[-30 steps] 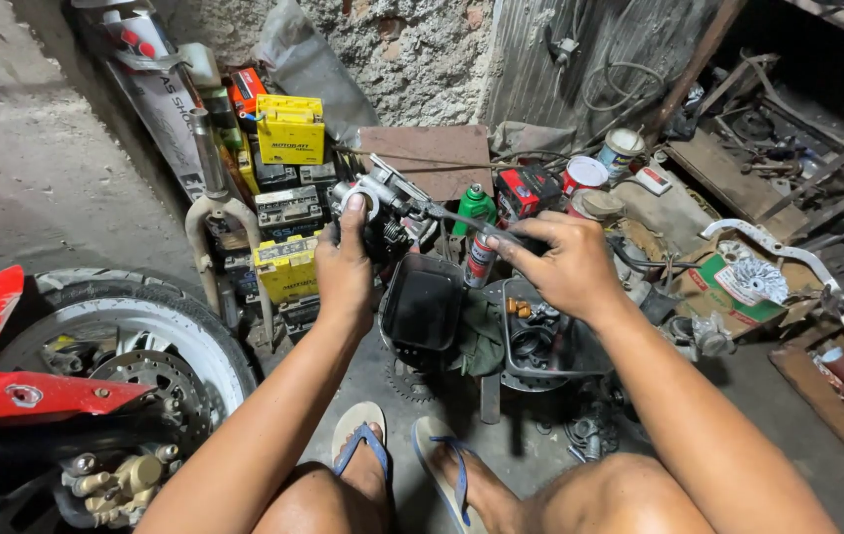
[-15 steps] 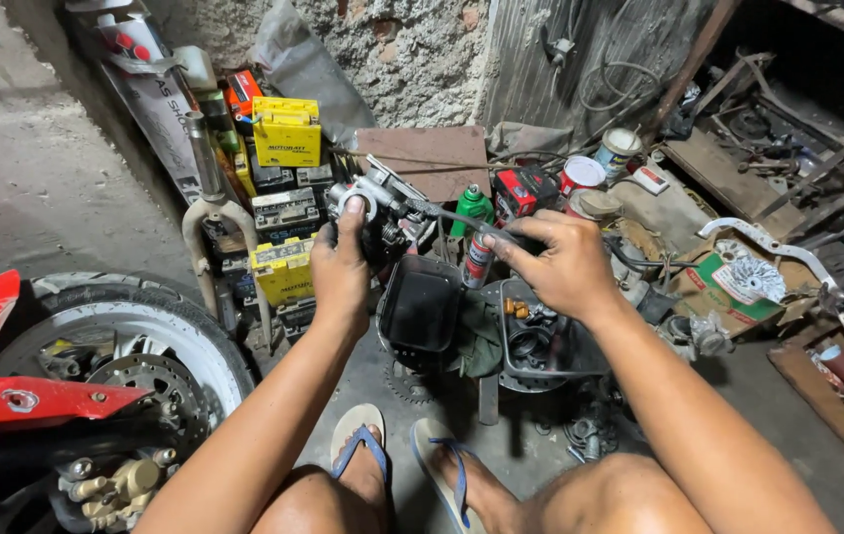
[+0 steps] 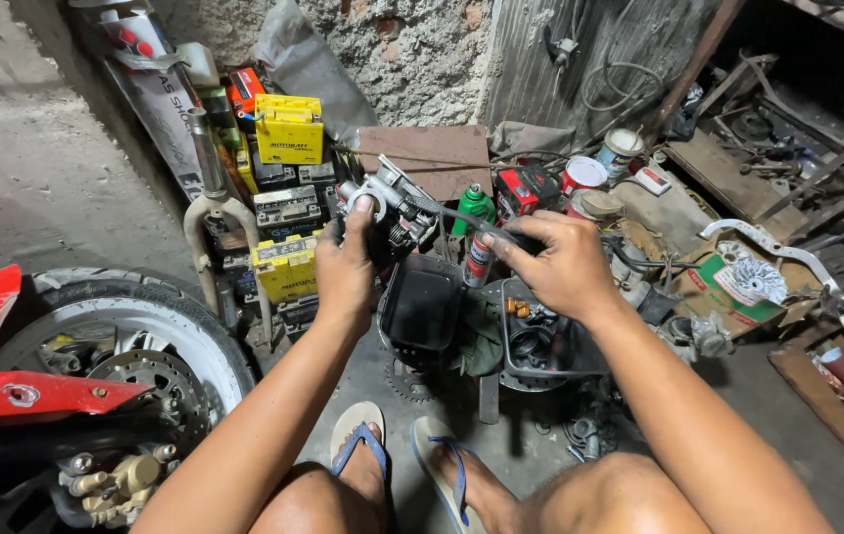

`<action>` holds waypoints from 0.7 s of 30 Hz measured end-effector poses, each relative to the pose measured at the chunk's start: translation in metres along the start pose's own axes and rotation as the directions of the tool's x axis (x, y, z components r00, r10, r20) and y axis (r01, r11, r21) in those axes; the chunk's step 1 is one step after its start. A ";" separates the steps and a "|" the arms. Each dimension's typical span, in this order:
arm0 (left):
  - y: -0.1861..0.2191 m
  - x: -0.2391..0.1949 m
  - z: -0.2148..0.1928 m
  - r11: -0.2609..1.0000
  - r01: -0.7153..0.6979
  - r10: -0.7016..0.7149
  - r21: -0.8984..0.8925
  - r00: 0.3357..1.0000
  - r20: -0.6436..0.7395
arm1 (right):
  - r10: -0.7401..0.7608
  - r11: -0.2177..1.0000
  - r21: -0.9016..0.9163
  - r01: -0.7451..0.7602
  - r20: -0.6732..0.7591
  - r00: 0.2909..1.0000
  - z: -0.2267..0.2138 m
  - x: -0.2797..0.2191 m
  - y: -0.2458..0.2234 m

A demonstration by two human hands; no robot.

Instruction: Adjusting and disassembling a motorcycle carburetor using a screwdriver and a wrench in a workshop environment.

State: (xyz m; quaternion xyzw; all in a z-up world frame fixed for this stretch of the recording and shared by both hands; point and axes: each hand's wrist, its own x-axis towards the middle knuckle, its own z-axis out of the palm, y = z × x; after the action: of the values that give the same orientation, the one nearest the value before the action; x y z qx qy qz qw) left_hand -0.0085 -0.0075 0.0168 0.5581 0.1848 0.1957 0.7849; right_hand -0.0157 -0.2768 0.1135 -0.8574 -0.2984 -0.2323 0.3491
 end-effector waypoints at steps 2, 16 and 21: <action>-0.002 0.005 -0.005 1.000 -0.005 0.005 -0.005 1.000 -0.012 | 0.004 1.000 0.002 -0.004 0.008 1.000 0.001 -0.001 0.001; -0.010 0.014 -0.013 0.998 -0.059 0.060 0.013 0.998 -0.011 | 0.005 1.000 0.010 -0.005 0.016 1.000 0.000 0.000 -0.001; 0.001 0.003 -0.005 0.998 -0.051 0.051 -0.027 0.999 -0.015 | -0.001 1.000 0.020 0.000 0.018 1.000 0.000 0.001 -0.001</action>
State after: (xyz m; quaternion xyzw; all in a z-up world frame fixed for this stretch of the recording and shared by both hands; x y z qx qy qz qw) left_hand -0.0089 -0.0019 0.0155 0.5502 0.1733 0.2222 0.7860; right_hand -0.0163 -0.2760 0.1145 -0.8559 -0.3040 -0.2216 0.3548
